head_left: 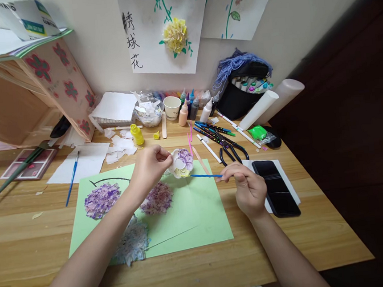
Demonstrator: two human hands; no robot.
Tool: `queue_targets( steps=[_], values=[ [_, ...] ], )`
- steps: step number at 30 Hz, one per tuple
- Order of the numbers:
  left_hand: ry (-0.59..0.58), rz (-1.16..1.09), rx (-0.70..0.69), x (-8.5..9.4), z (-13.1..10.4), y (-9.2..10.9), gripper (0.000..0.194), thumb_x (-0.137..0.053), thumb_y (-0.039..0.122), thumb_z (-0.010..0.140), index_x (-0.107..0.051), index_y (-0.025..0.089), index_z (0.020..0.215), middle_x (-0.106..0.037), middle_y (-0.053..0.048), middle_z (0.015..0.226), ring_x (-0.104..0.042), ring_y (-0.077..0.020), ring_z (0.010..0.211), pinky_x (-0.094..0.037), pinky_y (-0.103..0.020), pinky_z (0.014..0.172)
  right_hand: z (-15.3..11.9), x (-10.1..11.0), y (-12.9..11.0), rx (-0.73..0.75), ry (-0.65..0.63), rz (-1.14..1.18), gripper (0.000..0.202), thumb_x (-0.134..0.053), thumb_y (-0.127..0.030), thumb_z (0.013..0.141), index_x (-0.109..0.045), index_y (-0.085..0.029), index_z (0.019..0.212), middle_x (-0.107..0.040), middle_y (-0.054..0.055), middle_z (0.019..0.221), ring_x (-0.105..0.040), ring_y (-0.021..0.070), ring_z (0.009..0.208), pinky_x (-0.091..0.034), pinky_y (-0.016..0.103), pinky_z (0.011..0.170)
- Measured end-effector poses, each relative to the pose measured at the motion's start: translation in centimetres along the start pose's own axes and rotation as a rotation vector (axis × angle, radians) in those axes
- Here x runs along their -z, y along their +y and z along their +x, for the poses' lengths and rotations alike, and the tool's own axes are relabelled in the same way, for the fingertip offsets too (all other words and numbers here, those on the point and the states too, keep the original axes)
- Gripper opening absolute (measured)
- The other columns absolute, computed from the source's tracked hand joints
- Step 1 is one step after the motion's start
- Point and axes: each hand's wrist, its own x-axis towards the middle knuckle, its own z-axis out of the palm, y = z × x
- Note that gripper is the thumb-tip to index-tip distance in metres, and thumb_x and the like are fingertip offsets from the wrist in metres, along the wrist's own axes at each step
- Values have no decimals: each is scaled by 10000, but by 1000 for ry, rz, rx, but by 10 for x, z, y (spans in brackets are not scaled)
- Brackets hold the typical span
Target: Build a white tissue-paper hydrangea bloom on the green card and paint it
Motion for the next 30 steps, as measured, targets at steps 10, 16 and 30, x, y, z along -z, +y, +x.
queue_targets(
  steps=[10, 16, 30],
  values=[
    [-8, -8, 5, 0, 0, 0, 110, -607, 268, 689, -607, 158, 672, -710, -67, 696, -677, -206, 653, -499, -268, 560, -1, 0, -1, 53, 56, 22, 264, -397, -250, 932, -627, -203, 810, -636, 31, 686, -595, 166, 673, -464, 320, 611],
    [-5, 8, 15, 2, -2, 2, 122, -607, 274, 696, -609, 154, 676, -715, -69, 716, -678, -204, 662, -498, -264, 566, 0, 1, 0, 19, 9, 26, 273, -393, -257, 932, -617, -205, 786, -621, 31, 668, -587, 166, 664, -461, 323, 601],
    [95, -115, 68, 3, -1, 5, 124, -651, 264, 657, -624, 145, 669, -703, -48, 649, -669, -187, 615, -498, -233, 529, 3, 4, 3, -147, 142, 142, 285, -385, -254, 944, -619, -183, 799, -639, 24, 710, -611, 132, 650, -449, 266, 562]
  ],
)
